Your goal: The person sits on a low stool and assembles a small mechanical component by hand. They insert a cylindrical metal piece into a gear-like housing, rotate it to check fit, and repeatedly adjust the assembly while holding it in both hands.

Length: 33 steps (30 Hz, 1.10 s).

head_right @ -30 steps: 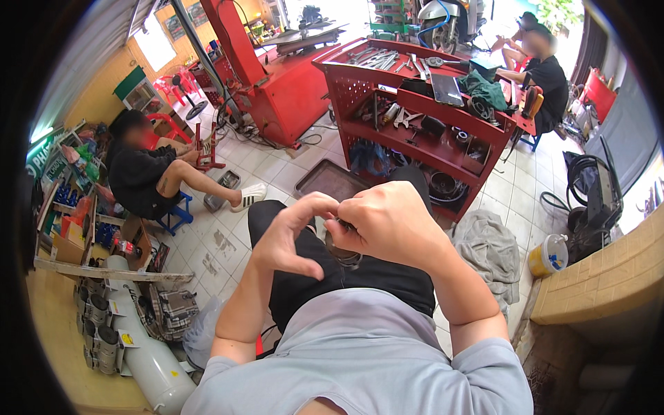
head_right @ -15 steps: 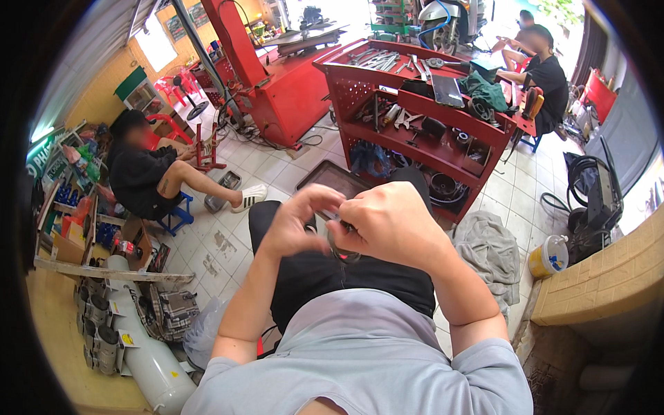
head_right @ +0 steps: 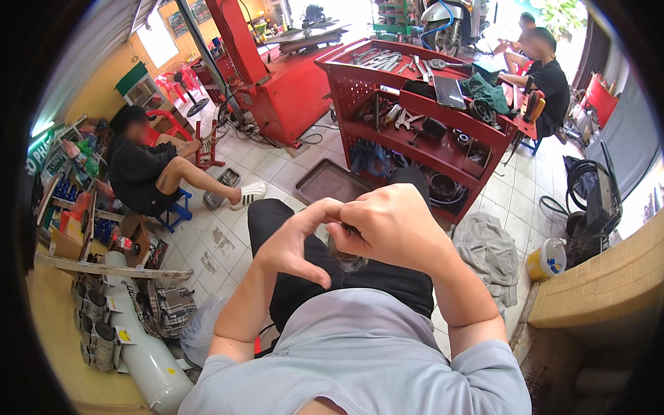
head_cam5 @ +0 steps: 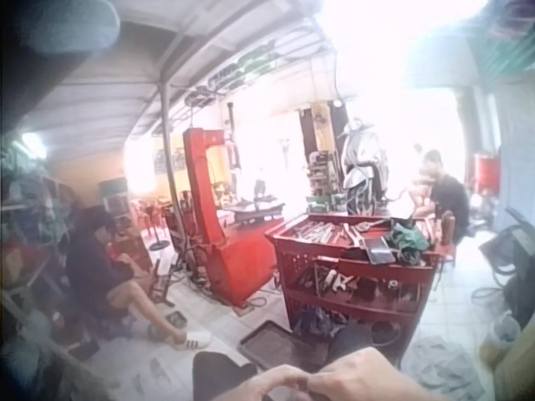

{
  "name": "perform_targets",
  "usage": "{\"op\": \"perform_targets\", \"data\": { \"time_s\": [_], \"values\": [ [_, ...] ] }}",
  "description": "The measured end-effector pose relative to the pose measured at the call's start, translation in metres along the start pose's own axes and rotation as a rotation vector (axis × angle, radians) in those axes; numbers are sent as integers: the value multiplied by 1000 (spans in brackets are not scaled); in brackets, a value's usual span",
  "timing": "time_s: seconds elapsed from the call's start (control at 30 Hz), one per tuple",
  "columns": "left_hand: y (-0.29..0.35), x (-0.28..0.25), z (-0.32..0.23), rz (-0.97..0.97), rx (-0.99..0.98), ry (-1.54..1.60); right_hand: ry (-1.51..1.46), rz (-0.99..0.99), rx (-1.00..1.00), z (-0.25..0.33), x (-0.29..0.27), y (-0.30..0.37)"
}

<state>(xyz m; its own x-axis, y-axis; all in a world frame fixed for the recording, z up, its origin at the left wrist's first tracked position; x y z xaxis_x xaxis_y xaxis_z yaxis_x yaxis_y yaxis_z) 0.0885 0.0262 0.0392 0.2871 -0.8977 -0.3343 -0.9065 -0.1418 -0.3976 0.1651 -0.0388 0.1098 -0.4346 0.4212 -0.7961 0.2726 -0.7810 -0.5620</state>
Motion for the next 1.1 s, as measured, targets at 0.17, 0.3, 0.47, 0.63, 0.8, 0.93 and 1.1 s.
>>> {"op": "perform_targets", "data": {
  "time_s": [0.17, 0.3, 0.47, 0.63, 0.8, 0.93, 1.1],
  "values": [
    [-4, 16, 8, -58, -105, 28, -26, -13, -4, -2, 3, 0],
    [-3, 8, 17, -101, -80, 111, 17, 36, 9, -5, 6, 2],
    [13, -64, 68, -554, -43, 0, 58, 15, -40, -1, 2, -1],
    [22, -84, 67, -675, -79, 57, 79, 45, -16, -5, 5, -1],
    [3, -27, 16, -222, 72, 66, 11, 26, -43, 2, 4, 0],
    [-3, -1, -11, -70, 136, -80, -4, 17, -21, 0, 3, 1],
    [-5, 8, -5, -91, 95, -123, -17, 0, -31, 0, 3, 0]
  ]
}}
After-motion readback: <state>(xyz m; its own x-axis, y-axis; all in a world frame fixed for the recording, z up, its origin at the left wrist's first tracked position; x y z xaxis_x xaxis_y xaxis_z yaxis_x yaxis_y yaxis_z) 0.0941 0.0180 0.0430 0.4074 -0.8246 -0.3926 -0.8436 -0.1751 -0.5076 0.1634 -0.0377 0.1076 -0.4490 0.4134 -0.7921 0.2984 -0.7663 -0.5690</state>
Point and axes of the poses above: each hand's wrist, its own y-axis away from the middle knuckle, its own x-axis out of the palm, z = x × y, the point moved 8 cm from there along -y, towards the middle knuckle, and after that the axes turned 1 degree about z, right-handed, at the moved point
